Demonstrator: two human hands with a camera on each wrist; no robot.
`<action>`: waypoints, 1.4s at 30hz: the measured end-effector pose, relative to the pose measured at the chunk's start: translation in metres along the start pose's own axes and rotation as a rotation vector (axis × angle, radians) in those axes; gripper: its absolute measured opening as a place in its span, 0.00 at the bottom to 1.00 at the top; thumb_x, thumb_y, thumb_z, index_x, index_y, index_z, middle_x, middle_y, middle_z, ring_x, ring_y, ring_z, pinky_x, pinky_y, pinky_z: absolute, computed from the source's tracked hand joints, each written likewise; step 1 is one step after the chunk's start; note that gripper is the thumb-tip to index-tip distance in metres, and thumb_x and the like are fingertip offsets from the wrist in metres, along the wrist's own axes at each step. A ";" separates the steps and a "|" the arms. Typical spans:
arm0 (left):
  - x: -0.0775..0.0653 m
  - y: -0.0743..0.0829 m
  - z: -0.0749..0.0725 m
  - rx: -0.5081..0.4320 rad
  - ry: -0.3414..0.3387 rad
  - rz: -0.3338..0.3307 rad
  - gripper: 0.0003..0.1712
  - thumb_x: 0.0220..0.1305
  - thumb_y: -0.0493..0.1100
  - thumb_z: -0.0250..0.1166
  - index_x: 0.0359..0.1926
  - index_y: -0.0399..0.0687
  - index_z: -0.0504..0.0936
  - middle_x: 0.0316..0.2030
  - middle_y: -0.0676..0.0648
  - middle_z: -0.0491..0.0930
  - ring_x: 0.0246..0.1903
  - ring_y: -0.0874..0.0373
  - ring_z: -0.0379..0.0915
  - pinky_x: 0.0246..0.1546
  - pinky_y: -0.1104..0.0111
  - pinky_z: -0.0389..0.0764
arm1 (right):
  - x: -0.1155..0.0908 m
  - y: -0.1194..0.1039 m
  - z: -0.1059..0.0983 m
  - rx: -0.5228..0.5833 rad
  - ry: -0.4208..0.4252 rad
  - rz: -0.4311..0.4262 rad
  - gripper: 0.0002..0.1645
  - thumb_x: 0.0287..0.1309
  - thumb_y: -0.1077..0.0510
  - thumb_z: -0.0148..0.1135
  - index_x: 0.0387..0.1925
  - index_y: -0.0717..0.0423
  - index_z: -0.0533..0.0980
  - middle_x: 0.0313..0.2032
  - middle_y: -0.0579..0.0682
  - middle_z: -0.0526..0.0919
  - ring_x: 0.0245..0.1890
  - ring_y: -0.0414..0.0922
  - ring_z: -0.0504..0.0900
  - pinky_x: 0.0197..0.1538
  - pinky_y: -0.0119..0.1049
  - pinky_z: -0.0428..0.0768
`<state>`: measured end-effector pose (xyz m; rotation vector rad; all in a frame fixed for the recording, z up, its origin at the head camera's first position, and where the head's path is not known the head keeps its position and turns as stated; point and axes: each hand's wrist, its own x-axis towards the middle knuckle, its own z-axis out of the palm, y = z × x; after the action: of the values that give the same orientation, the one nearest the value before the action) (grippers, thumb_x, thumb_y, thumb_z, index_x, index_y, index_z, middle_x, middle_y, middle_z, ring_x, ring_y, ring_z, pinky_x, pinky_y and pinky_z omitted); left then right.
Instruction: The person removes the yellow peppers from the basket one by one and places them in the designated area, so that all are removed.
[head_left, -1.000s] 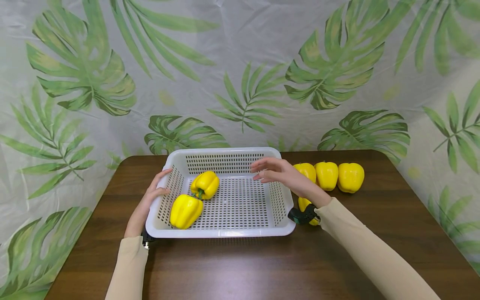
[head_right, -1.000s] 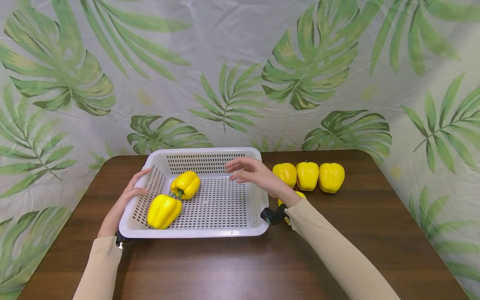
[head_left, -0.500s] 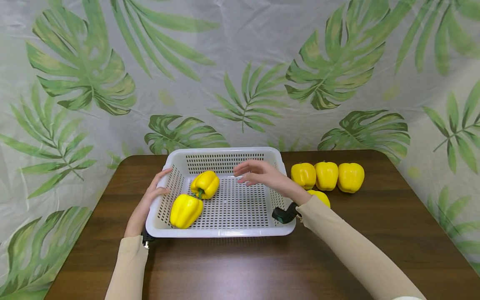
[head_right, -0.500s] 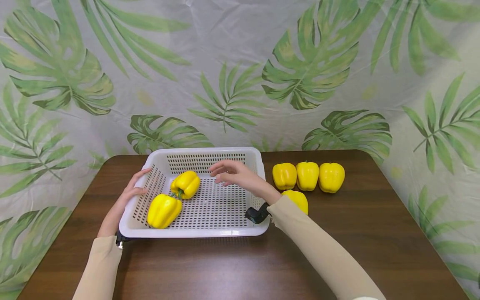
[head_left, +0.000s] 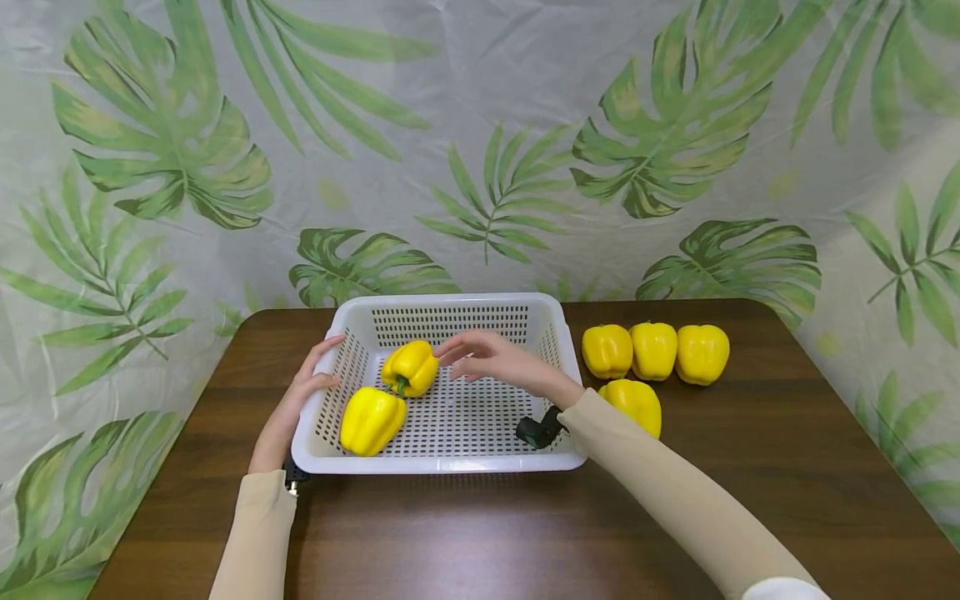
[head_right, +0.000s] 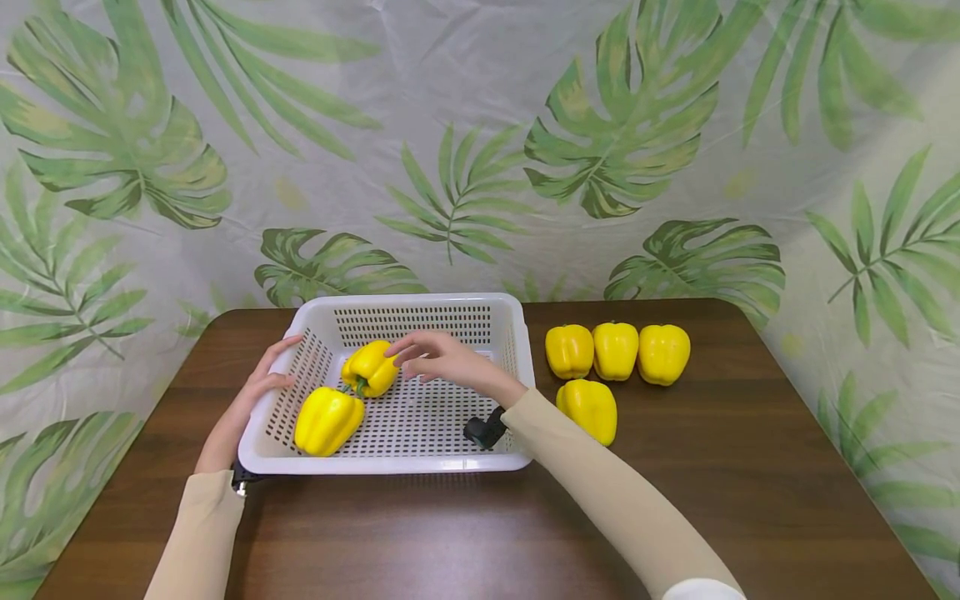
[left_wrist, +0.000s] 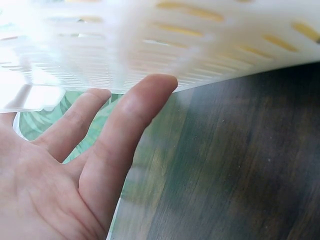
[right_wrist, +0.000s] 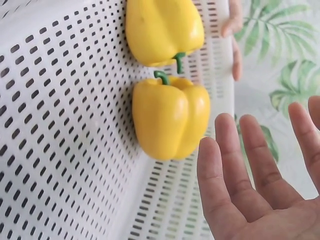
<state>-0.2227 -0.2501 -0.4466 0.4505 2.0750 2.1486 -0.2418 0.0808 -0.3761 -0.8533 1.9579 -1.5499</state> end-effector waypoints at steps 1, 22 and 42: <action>0.000 0.000 0.000 0.001 0.000 -0.001 0.35 0.63 0.30 0.42 0.66 0.67 0.62 0.71 0.31 0.39 0.63 0.29 0.45 0.45 0.67 0.73 | 0.002 0.000 0.002 -0.009 -0.006 0.007 0.22 0.64 0.63 0.50 0.59 0.64 0.70 0.56 0.65 0.74 0.54 0.59 0.74 0.54 0.52 0.72; -0.004 0.002 0.001 0.009 0.002 -0.034 0.34 0.64 0.32 0.42 0.69 0.63 0.57 0.72 0.34 0.38 0.64 0.31 0.46 0.47 0.62 0.72 | 0.030 0.011 0.034 -0.132 -0.161 0.082 0.24 0.65 0.63 0.55 0.61 0.60 0.69 0.57 0.63 0.73 0.50 0.45 0.75 0.47 0.53 0.75; -0.003 0.002 0.001 -0.005 0.010 -0.036 0.34 0.64 0.32 0.43 0.69 0.61 0.57 0.72 0.34 0.38 0.64 0.31 0.46 0.45 0.66 0.73 | 0.047 0.016 0.056 -0.199 -0.339 0.198 0.35 0.64 0.60 0.56 0.71 0.44 0.59 0.57 0.61 0.72 0.40 0.47 0.75 0.41 0.47 0.75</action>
<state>-0.2188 -0.2499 -0.4445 0.3994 2.0669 2.1397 -0.2362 0.0122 -0.4045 -0.9039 1.8981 -1.0360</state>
